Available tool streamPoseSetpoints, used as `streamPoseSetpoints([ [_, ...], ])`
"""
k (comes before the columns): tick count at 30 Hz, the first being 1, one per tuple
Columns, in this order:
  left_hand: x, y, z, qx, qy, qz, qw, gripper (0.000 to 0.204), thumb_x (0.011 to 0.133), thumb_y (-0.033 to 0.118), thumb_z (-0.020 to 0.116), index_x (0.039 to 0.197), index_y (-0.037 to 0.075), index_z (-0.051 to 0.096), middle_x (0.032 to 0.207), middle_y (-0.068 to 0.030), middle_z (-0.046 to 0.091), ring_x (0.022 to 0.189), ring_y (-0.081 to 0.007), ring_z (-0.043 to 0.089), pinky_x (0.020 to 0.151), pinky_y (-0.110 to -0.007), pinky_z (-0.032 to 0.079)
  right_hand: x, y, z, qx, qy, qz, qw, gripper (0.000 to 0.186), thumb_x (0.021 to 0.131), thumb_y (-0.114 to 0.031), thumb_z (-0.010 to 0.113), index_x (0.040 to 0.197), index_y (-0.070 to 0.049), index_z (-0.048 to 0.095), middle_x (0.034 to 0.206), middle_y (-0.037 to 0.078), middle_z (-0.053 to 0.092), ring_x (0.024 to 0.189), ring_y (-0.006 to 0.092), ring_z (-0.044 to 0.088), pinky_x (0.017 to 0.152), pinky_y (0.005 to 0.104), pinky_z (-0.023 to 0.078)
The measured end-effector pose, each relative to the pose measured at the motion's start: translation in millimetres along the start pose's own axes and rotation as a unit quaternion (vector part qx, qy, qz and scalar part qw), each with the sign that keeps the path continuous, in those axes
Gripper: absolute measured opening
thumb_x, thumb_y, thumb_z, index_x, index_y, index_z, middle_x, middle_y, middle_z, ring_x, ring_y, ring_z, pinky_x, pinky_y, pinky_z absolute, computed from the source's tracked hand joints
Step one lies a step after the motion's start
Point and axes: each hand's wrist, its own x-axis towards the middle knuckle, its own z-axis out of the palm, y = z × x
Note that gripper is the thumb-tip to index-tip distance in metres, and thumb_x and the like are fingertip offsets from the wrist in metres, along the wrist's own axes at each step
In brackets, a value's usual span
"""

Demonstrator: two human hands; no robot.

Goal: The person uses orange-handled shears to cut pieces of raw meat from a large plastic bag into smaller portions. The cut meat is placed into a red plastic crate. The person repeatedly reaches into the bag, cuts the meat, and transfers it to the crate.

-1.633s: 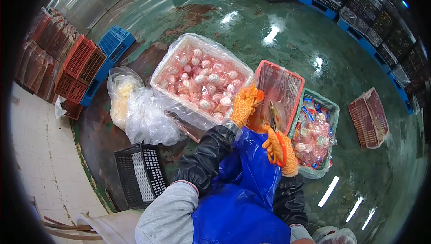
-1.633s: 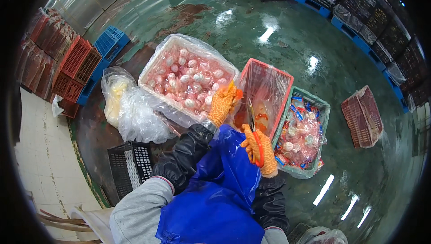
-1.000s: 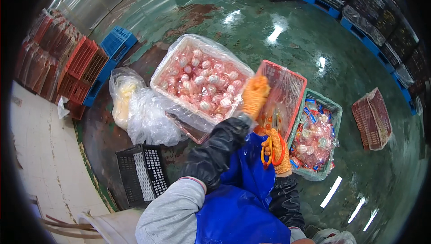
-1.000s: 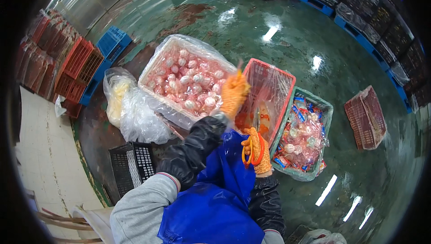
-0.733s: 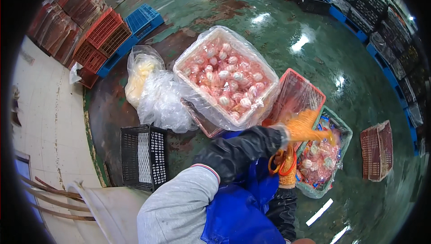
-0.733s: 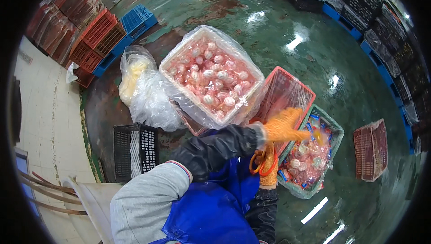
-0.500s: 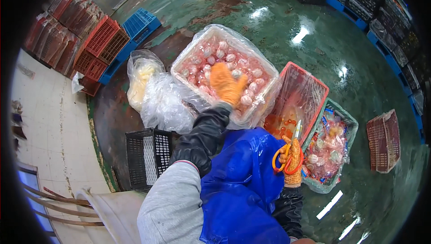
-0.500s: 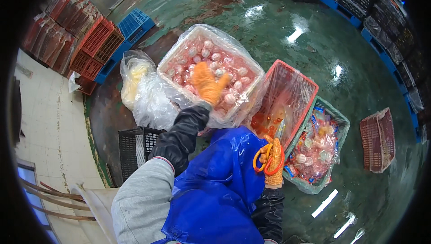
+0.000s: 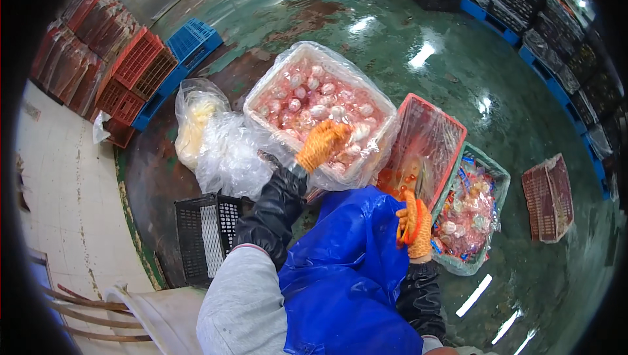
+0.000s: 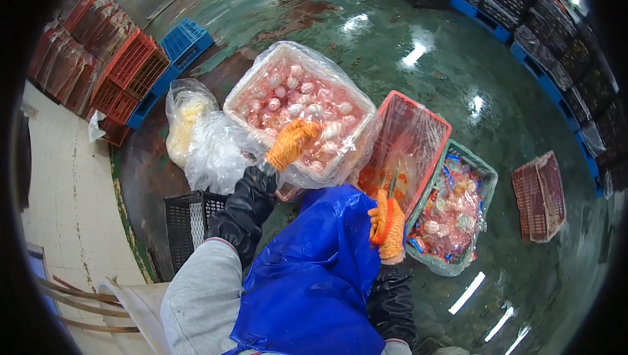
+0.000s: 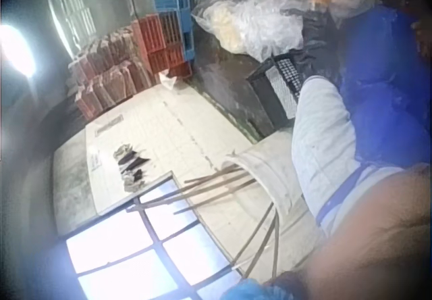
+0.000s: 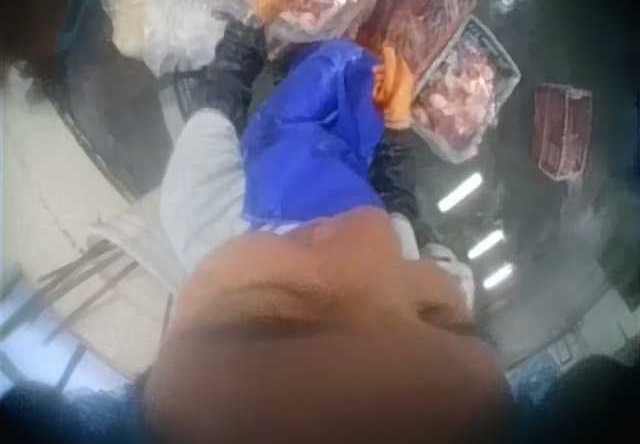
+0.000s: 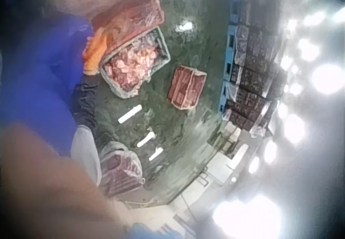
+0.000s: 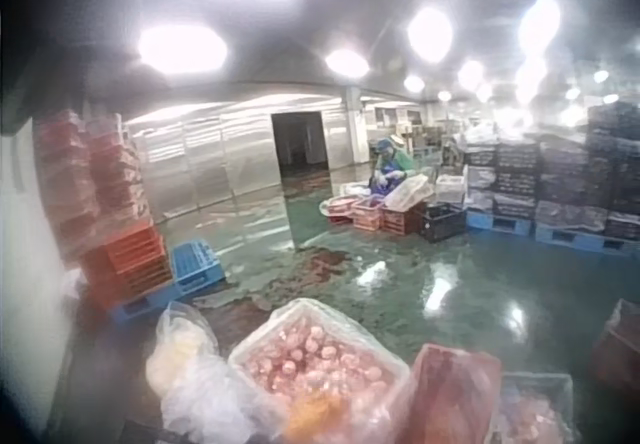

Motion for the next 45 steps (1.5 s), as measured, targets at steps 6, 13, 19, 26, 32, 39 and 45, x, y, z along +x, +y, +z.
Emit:
streamPoseSetpoints([
  [6,-23,51,63,-0.516,-0.025,-0.244,0.821,0.015,0.086,0.010,0.054,0.098,0.002,0.058,0.100,-0.0098,0.061,0.097,-0.0219,0.056,0.090,-0.036,0.045,-58,-52,95,-0.397,0.189,-0.420,0.794,0.041,0.081,-0.012,0.062,0.120,-0.006,0.050,0.111,0.014,0.055,0.083,0.0183,0.059,0.068,0.0285,0.046],
  [13,-17,86,73,-0.496,-0.159,-0.237,0.820,0.019,0.087,0.005,0.048,0.104,0.001,0.055,0.104,-0.0104,0.059,0.102,-0.0216,0.054,0.086,-0.033,0.047,-37,-36,47,-0.263,0.102,-0.428,0.859,0.040,0.085,-0.031,0.057,0.115,-0.005,0.052,0.079,0.010,0.063,0.067,0.0192,0.060,0.054,0.0304,0.047],
  [19,-20,137,112,-0.481,-0.161,-0.404,0.761,0.034,0.086,0.030,0.049,0.109,0.005,0.052,0.109,-0.0142,0.057,0.105,-0.0277,0.053,0.088,-0.039,0.045,-47,-44,56,-0.017,-0.077,-0.223,0.972,0.031,0.089,-0.023,0.053,0.111,-0.002,0.052,0.064,0.005,0.055,0.048,0.0151,0.051,0.043,0.0274,0.041],
  [26,-48,110,140,-0.407,-0.068,-0.359,0.837,0.058,0.086,0.056,0.038,0.110,0.005,0.050,0.087,-0.0113,0.058,0.082,-0.0245,0.060,0.073,-0.030,0.051,-41,-36,62,0.097,0.062,-0.332,0.936,0.036,0.086,-0.009,0.055,0.121,-0.004,0.047,0.096,0.004,0.058,0.076,0.0100,0.053,0.061,0.0217,0.046],
  [32,-67,84,163,-0.273,-0.067,-0.361,0.889,0.034,0.091,0.040,0.044,0.086,0.008,0.055,0.052,-0.0042,0.049,0.038,-0.0099,0.044,0.033,-0.023,0.033,-40,-21,70,-0.046,0.095,-0.336,0.936,0.039,0.085,-0.004,0.054,0.123,-0.003,0.045,0.103,0.003,0.057,0.084,0.0084,0.050,0.069,0.0204,0.044],
  [39,-45,94,159,-0.282,0.112,-0.282,0.910,0.033,0.089,0.038,0.049,0.077,0.008,0.053,0.051,-0.0046,0.050,0.035,-0.0107,0.041,0.032,-0.023,0.031,-43,-19,58,-0.246,0.167,-0.392,0.871,0.041,0.081,-0.011,0.064,0.117,-0.001,0.047,0.080,0.004,0.056,0.070,0.0113,0.051,0.065,0.0249,0.044],
  [45,-25,89,159,-0.267,0.237,-0.214,0.909,0.027,0.092,0.033,0.047,0.082,0.009,0.056,0.059,0.0017,0.051,0.045,-0.0060,0.042,0.038,-0.020,0.032,-71,-29,62,-0.343,0.037,-0.249,0.905,0.051,0.076,-0.022,0.070,0.116,0.001,0.048,0.072,0.002,0.056,0.068,0.0106,0.051,0.063,0.0258,0.044],
])
